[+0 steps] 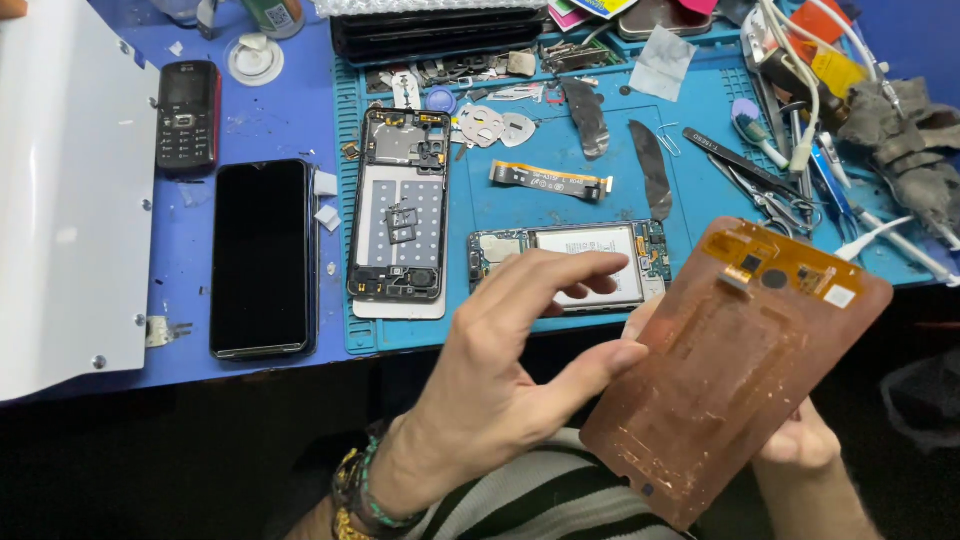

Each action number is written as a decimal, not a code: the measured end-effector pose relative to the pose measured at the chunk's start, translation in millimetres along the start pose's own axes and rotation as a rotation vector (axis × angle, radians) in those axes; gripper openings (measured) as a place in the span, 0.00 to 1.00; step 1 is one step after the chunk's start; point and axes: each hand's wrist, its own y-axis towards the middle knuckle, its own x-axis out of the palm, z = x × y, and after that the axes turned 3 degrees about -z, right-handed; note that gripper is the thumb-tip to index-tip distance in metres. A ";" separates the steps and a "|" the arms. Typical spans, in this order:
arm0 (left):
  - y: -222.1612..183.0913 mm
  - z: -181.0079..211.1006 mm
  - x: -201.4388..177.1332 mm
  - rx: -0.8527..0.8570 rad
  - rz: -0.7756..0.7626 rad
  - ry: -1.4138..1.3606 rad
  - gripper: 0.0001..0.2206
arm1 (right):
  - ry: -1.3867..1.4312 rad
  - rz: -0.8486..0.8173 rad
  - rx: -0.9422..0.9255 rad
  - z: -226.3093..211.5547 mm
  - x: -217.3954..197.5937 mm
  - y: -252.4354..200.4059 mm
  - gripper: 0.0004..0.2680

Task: The person handles a flexible orange display ribbon cable, peeling back a protective layer and folding it. They then pick up a black smartphone screen assembly and align it with the phone's internal chassis, pressing the edges to fit the components together.

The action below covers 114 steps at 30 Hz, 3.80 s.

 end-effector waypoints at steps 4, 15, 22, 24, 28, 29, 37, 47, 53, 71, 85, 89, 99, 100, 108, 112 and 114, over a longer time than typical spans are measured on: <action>5.8 -3.0 5.5 -0.018 -0.024 -0.016 0.19 | -0.125 0.015 0.060 -15.6 1.6 -10.8 0.35; 21.1 -20.3 -33.6 0.046 0.159 0.733 0.15 | 0.424 0.121 0.441 -22.3 -143.6 -43.4 0.23; 63.6 -49.3 -4.0 0.131 -0.007 1.047 0.13 | 0.490 0.017 0.305 -29.6 -90.7 -1.0 0.27; 75.5 -58.5 1.6 0.143 -0.024 1.167 0.14 | 0.522 -0.034 0.221 -31.5 -71.4 15.5 0.32; 86.8 -70.2 6.6 0.116 -0.068 1.105 0.10 | 0.561 -0.094 0.142 -36.4 -42.3 33.8 0.38; 88.7 -70.6 6.9 0.090 -0.095 1.086 0.11 | 0.506 -0.032 0.114 -36.6 -37.4 34.5 0.37; 99.6 -70.3 3.8 0.034 -0.171 1.023 0.18 | 0.422 0.018 0.116 -36.8 -42.1 35.6 0.36; 103.0 -34.4 -10.4 0.053 -0.099 0.627 0.07 | 0.161 0.189 0.124 -34.6 -47.2 43.4 0.37; 97.5 -12.0 -16.1 -0.093 -0.096 0.055 0.03 | 0.015 0.271 0.138 -20.6 -31.9 31.4 0.38; 86.9 -25.4 -26.8 -0.397 -0.267 -0.459 0.09 | -0.543 0.287 0.098 -8.5 -12.3 48.3 0.44; 81.8 -11.1 -19.6 -0.248 -0.281 -0.239 0.06 | -0.840 0.018 -0.055 -4.0 -9.2 54.6 0.40; 76.6 -2.2 -19.5 -0.255 -0.234 -0.266 0.05 | -0.854 0.044 -0.058 -3.8 -8.4 55.3 0.37; 71.3 -5.3 -19.5 -0.297 -0.109 -0.253 0.09 | -0.735 0.158 -0.013 -7.5 8.0 65.6 0.44; 72.7 -4.9 -19.4 -0.295 -0.107 -0.251 0.09 | -0.735 0.155 -0.015 -6.1 8.7 67.1 0.44; 77.2 -11.5 -12.4 -0.184 -0.077 -0.176 0.06 | -0.694 0.139 0.001 0.3 5.3 62.6 0.44; 78.3 -10.8 -12.1 -0.176 -0.080 -0.168 0.05 | -0.745 0.111 -0.031 1.2 5.7 65.0 0.43; 78.4 -11.1 -12.8 -0.133 -0.069 -0.042 0.05 | -0.771 0.119 -0.019 2.4 6.3 66.0 0.42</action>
